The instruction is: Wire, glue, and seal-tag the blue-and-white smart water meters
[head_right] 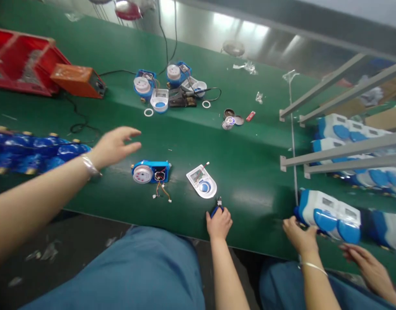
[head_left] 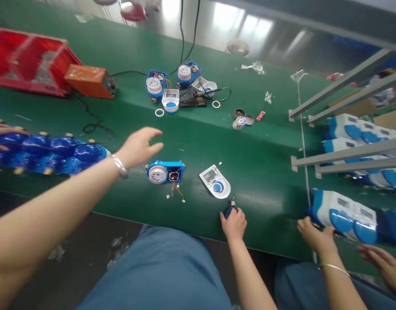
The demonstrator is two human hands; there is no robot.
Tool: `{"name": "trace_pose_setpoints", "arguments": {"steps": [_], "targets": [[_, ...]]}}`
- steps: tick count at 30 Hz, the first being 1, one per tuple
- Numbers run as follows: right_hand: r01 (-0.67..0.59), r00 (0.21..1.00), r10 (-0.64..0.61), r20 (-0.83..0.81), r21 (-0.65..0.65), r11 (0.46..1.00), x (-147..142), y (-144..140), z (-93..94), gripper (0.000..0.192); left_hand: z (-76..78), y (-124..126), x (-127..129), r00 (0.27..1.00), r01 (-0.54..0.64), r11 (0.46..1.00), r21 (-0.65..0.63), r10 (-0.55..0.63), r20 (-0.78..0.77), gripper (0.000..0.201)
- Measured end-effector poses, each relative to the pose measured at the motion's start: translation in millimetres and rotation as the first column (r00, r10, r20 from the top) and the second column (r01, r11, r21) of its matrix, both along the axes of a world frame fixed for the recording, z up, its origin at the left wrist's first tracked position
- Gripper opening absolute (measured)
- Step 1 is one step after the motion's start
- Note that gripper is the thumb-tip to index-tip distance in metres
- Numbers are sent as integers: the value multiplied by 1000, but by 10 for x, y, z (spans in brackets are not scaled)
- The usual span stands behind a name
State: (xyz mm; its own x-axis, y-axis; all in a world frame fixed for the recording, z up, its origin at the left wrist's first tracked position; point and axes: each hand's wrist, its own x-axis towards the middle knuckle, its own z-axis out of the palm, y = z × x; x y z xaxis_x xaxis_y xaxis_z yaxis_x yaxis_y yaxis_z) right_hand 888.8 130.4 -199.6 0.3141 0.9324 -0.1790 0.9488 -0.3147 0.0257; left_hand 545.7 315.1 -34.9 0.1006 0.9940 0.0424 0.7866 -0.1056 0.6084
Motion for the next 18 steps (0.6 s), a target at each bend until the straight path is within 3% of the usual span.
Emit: {"name": "trace_pose_setpoints", "arguments": {"steps": [3, 6, 9, 11, 14, 16, 18], "targets": [[49, 999, -47, -20, 135, 990, 71, 219, 66, 41, -656, -185, 2, 945, 102, 968, -231, -167, -281, 54], [47, 989, -7, -149, 262, 964, 29, 504, 102, 41, -1104, -329, -38, 953, 35, 933, -358, -139, -269, 55], [88, 958, -27, -286, 203, 975, -113, 732, 61, 50, -1200, -454, -26, 970, -48, 958, -284, -23, -241, 56], [146, 935, -102, -339, 106, 984, -233, 774, 32, 53, -1159, -588, 41, 960, -129, 985, -118, 94, -265, 54], [191, 931, -164, -326, 54, 980, -418, 653, 76, 49, -1143, -918, 202, 939, -250, 962, 107, 268, -215, 34], [174, 954, -137, -267, 118, 978, -554, 520, 162, 47, -1220, -1187, 316, 936, -304, 946, 113, 319, -148, 21], [31, 969, 11, -249, 165, 986, -722, 423, 248, 40, -1352, -1437, 416, 944, -313, 949, 29, 315, -98, 16]]}}
